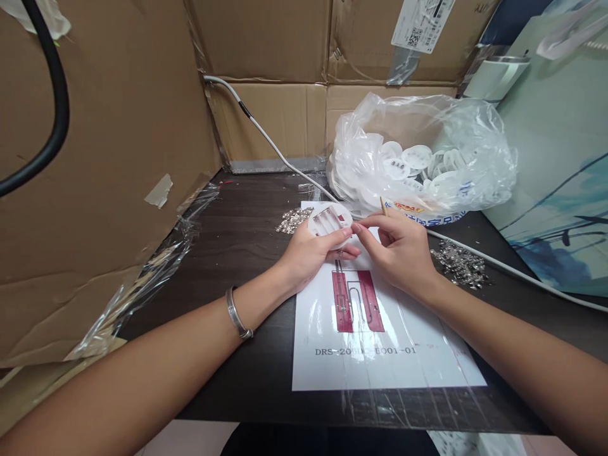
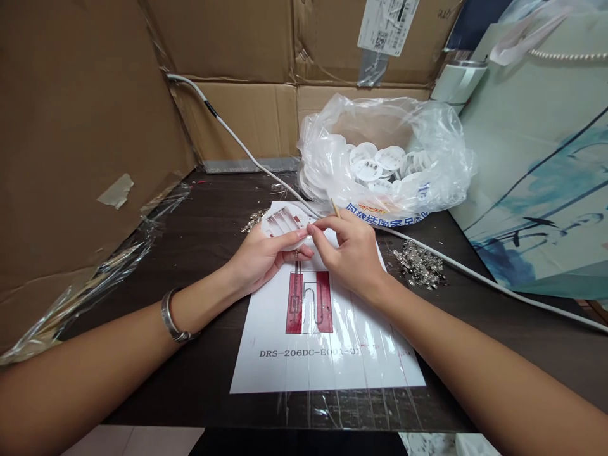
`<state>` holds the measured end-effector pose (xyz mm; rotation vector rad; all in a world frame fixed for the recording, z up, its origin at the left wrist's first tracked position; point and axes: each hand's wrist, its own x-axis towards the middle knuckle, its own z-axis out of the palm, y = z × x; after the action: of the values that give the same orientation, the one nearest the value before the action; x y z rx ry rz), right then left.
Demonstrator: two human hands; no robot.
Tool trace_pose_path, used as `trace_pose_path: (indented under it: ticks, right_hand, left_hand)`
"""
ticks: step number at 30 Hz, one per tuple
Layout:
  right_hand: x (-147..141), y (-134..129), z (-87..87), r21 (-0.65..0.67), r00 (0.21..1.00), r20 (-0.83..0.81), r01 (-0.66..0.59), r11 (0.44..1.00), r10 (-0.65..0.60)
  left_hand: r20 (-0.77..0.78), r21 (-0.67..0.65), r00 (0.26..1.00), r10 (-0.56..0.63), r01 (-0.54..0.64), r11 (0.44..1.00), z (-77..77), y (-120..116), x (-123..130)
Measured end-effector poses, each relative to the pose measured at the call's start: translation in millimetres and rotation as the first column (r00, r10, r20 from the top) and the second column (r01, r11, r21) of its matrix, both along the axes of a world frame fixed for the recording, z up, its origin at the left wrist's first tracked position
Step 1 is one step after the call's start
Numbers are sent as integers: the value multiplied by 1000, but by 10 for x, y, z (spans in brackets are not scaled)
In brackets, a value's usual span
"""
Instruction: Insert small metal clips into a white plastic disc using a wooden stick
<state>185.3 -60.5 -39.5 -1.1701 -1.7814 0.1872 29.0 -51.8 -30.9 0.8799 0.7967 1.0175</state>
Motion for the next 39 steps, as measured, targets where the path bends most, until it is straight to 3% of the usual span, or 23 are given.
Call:
trace_pose_path:
  ticks: [11,18,21,26,29,35,39]
  right_hand:
    - [47,18,7,226,994,110,-9,974,-16]
    - [60,30,-4,262,985,158,-108,959,67]
    - [41,6,16,217,990,97,-120,969,101]
    - [29,-23,40,-43,993,-103,-62,997,57]
    - [30,-16,31,-96,986,-164,-54,994,38]
    - [90,22,52,-103,993,-113,-58,993,46]
    - [162,68,80,-188,989,93,-99,977,118]
  left_hand:
    - [2,6,1000,3,-3,1000,11,-3,-8]
    - [55,7,998,5,-6,1000,3,23,-10]
    - [60,7,998,9,-10,1000,-5,29,-15]
    - [1,21,999,43,-43,999,0,21,-17]
    - [-9,30,999,45,-45,999,2,18,-16]
    - [-34,35,991,132,-131,991,2,18,-5]
    - [-41,61,980,193,-190,980,12,10,-5]
